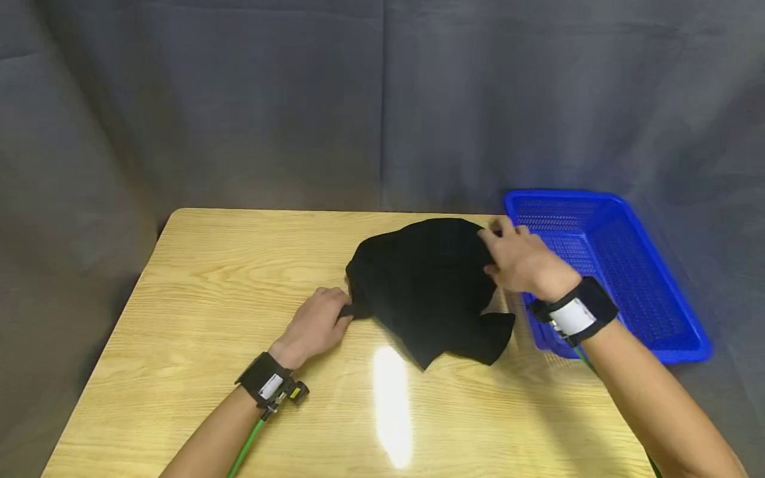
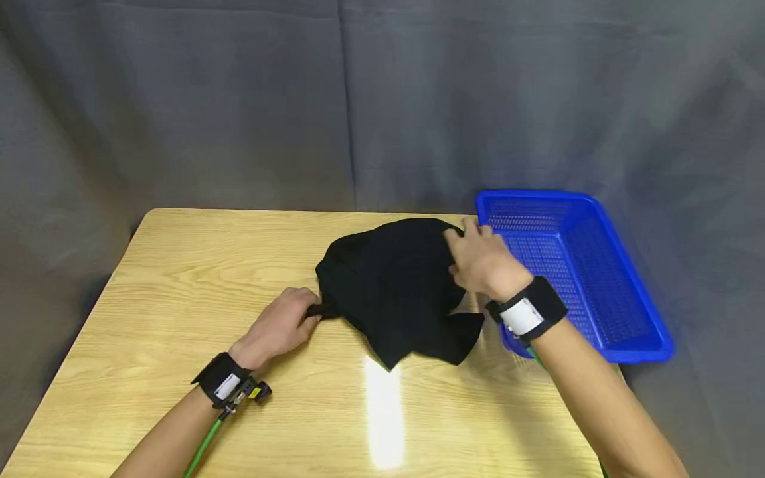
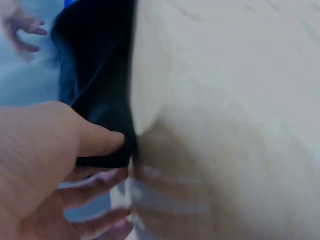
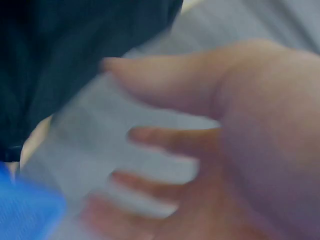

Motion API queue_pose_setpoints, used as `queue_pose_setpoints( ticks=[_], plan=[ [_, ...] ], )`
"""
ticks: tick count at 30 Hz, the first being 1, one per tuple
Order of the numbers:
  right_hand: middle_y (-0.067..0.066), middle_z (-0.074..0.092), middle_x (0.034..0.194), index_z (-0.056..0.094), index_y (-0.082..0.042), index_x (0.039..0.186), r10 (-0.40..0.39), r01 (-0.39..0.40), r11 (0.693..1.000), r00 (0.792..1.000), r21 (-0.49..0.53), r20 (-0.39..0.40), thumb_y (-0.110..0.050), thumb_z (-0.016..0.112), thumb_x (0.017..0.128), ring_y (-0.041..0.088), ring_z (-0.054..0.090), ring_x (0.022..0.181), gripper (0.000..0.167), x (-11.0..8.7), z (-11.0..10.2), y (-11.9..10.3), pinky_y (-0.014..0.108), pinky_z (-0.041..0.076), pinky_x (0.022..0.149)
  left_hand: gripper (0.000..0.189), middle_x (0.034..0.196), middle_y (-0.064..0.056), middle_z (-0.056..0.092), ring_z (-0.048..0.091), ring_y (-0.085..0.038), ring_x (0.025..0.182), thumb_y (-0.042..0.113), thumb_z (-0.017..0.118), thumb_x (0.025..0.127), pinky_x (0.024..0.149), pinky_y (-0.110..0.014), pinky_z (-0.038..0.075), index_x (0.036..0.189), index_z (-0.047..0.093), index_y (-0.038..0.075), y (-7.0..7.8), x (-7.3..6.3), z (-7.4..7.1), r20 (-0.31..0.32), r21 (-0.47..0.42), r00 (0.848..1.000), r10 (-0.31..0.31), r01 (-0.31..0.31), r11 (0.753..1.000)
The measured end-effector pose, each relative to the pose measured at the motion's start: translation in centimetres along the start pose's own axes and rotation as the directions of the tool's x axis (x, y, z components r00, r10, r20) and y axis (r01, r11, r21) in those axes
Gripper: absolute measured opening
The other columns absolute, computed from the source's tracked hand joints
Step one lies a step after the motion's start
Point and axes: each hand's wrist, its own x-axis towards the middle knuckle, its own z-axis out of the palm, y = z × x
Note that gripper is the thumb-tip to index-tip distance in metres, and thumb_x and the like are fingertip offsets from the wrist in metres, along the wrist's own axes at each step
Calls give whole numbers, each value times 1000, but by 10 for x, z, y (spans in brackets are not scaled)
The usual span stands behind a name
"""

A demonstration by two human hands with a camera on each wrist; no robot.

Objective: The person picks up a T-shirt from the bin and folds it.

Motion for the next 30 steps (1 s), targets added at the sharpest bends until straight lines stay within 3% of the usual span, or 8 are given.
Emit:
queue_pose_setpoints(
  ticks=[7,10,13,16,19,24,27,30],
  plan=[
    [18,51,140,50,-10,146,-165,167,986,974,-1,154,-55,89,83,43,59,122,88,-12,98,-46,57,56,98,21,76,3,54,50,-11,66,10,59,107,59,-28,40,90,71,10,-6,-15,-18,95,-220,993,-64,83,972],
    [23,53,134,52,-6,142,-189,197,973,979,-121,70,-59,89,81,47,63,112,89,-20,130,-56,56,60,87,22,71,7,49,45,-8,61,10,60,107,56,-25,38,87,69,10,-11,-29,-29,170,-232,983,-69,108,967],
    [23,59,119,61,-6,130,-259,240,942,965,-234,-52,-46,82,93,39,66,91,58,-31,144,-63,47,62,69,23,69,9,45,42,-5,58,11,61,107,55,-23,38,85,68,12,-20,-48,-42,272,-238,961,-55,123,964],
    [16,62,103,69,-9,115,-340,316,918,938,-238,-67,-28,73,103,27,63,73,24,-44,139,-71,37,59,57,24,67,11,43,40,-4,56,12,62,107,53,-21,36,85,69,12,-31,-68,-57,403,-296,915,-17,148,944],
    [2,61,89,72,-12,104,-419,420,907,906,-7,51,-21,66,107,10,58,67,12,-57,122,-78,25,53,57,24,64,11,41,36,-4,54,13,65,106,51,-19,31,84,74,10,-39,-84,-75,540,-354,841,21,205,913],
    [-18,40,71,56,-18,78,-552,336,779,767,529,327,-19,55,112,-5,37,61,34,-69,89,-72,16,33,57,34,58,13,35,27,-2,49,10,68,102,49,-18,25,69,64,4,-57,-105,-107,681,-417,729,76,299,858],
    [-15,47,75,60,-15,82,-515,274,803,766,529,385,-17,54,112,-2,43,65,30,-65,60,-53,19,39,60,38,59,12,32,26,-1,50,6,64,103,50,-18,25,68,51,1,-76,-108,-129,663,-447,745,80,308,840],
    [-1,72,100,74,-5,112,-366,246,909,858,337,359,-14,54,110,12,67,90,22,-51,19,-27,34,59,80,28,67,7,43,37,-4,57,7,61,104,57,-22,33,76,59,0,-97,-96,-157,583,-398,812,-15,302,867]
  ],
)
